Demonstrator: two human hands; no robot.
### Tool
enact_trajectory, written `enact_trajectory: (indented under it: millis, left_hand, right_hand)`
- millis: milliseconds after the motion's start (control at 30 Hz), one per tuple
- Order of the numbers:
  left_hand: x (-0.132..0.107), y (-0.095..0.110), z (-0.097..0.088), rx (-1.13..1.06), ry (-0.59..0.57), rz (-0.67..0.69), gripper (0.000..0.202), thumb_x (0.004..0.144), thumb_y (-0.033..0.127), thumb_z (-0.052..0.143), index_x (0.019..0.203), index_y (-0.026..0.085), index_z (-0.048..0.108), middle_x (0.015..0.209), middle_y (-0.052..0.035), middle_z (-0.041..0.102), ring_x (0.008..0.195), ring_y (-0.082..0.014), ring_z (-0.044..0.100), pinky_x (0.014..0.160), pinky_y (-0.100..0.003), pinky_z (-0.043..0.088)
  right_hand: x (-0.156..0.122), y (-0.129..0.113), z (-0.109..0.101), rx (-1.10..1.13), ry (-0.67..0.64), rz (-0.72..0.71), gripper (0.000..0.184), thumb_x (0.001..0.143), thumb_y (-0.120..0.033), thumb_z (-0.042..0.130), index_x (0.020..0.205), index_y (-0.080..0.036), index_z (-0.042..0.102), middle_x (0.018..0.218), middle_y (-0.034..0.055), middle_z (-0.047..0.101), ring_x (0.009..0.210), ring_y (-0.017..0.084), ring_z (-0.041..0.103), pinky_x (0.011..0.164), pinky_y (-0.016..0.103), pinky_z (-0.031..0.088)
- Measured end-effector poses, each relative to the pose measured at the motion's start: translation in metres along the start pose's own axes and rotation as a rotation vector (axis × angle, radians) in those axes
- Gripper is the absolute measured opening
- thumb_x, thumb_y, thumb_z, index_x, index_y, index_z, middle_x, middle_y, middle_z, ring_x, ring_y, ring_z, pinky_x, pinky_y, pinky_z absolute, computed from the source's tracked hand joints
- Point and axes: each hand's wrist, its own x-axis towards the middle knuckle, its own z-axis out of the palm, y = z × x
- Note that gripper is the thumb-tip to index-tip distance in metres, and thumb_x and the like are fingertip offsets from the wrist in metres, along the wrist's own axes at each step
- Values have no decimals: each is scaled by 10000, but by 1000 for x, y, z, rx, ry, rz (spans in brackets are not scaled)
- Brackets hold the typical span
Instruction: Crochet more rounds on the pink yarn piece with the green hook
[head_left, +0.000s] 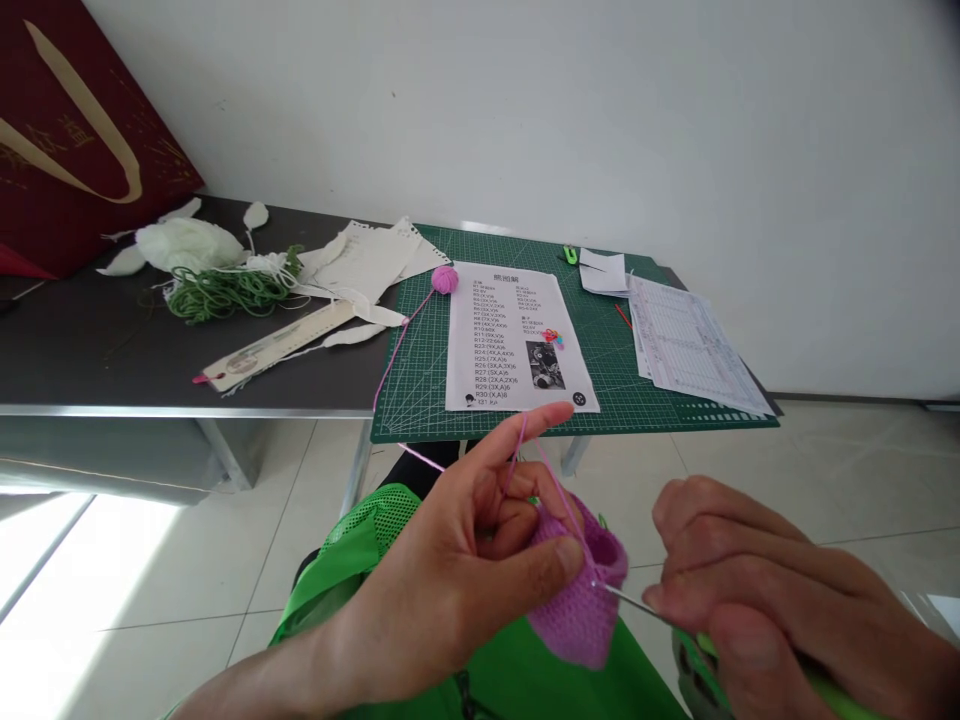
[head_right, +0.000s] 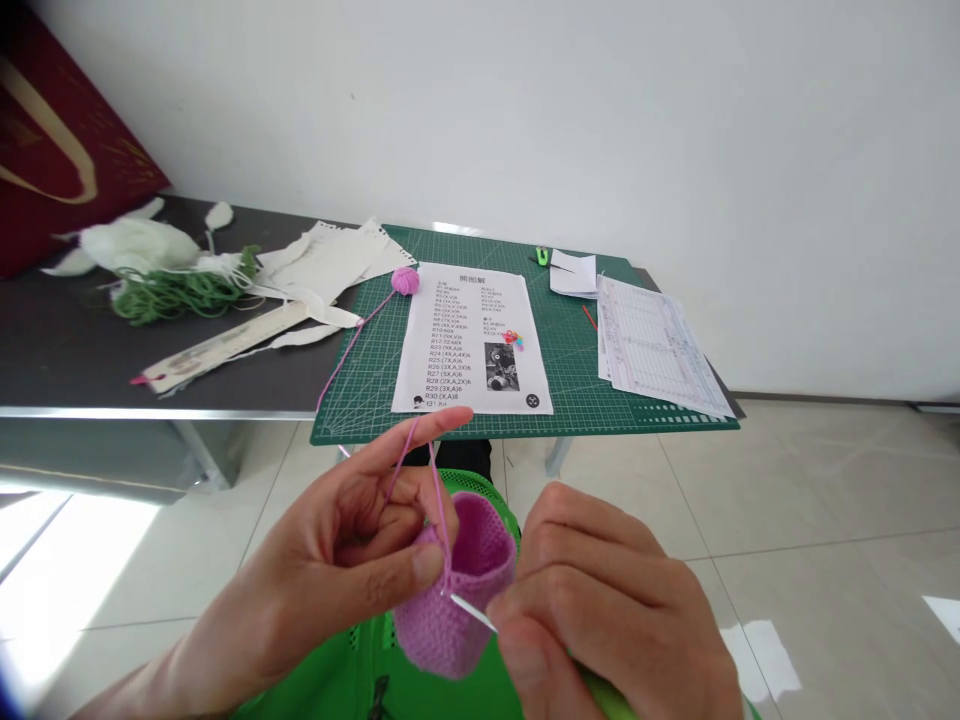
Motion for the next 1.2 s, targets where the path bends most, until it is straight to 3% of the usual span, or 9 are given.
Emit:
enact_trajectory:
  millis: [167, 367, 500, 700, 867, 1067, 1200]
  left_hand:
    - [2, 0, -2, -30, -90, -2, 601, 928, 159, 735, 1454, 352, 516, 899, 30, 655, 535, -45, 254, 478, -235, 187]
    - [1, 3, -5, -107, -150, -42, 597, 926, 133, 734, 1430, 389, 541, 914, 35, 628, 530, -33, 254, 472, -215, 182]
    - [0, 1, -5, -117, -140, -41, 604, 920, 134, 738, 1431, 396, 547, 912, 36, 600, 522, -24, 258, 474, -198, 202]
    - [0, -3, 3, 16, 16, 23, 634, 938, 234, 732, 1493, 401, 475, 842, 44, 576, 565, -60, 288, 520, -209, 256]
    - [0, -14, 15, 97, 221, 73, 737, 869, 206, 800, 1494, 405, 464, 906, 49, 600, 551, -38, 320, 495, -189, 272]
    - [5, -32, 28, 289, 411, 265, 661, 966, 200, 668, 1549, 363, 403, 867, 26, 672, 556, -60, 375, 478, -189, 305]
    - [13, -24, 30, 127, 437, 168, 820, 869, 151, 749, 1575, 232, 341, 829, 28, 659, 537, -53, 361, 466, -175, 308]
  right_hand:
    - [-5, 0, 10, 68, 110, 35, 325, 1042, -171, 459, 742, -142, 582, 585, -9, 555, 559, 83, 513, 528, 268, 498]
    - [-12, 5, 20, -71, 172, 31, 234, 1039, -265, 499, 867, -141, 600, 670, -3, 588, 646, 110, 555, 581, 288, 510]
    - [-8, 3, 22, -60, 135, 78, 226, 1009, -199, 511, 823, -129, 618, 688, 12, 618, 678, 100, 557, 609, 254, 508]
    - [-6, 0, 31, -74, 207, 200, 246, 927, -32, 520, 715, -147, 570, 598, 0, 559, 607, 89, 504, 537, 253, 430]
    - [-12, 5, 41, -167, 297, 157, 289, 876, 36, 593, 677, -152, 501, 611, -13, 506, 621, 85, 458, 543, 267, 392]
    - [-13, 16, 45, -364, 289, 10, 327, 819, 71, 662, 654, -152, 488, 577, -19, 500, 600, 93, 411, 555, 303, 381]
    - [-17, 28, 50, -366, 293, -23, 259, 881, 9, 600, 696, -153, 519, 594, -4, 519, 631, 121, 437, 575, 319, 388]
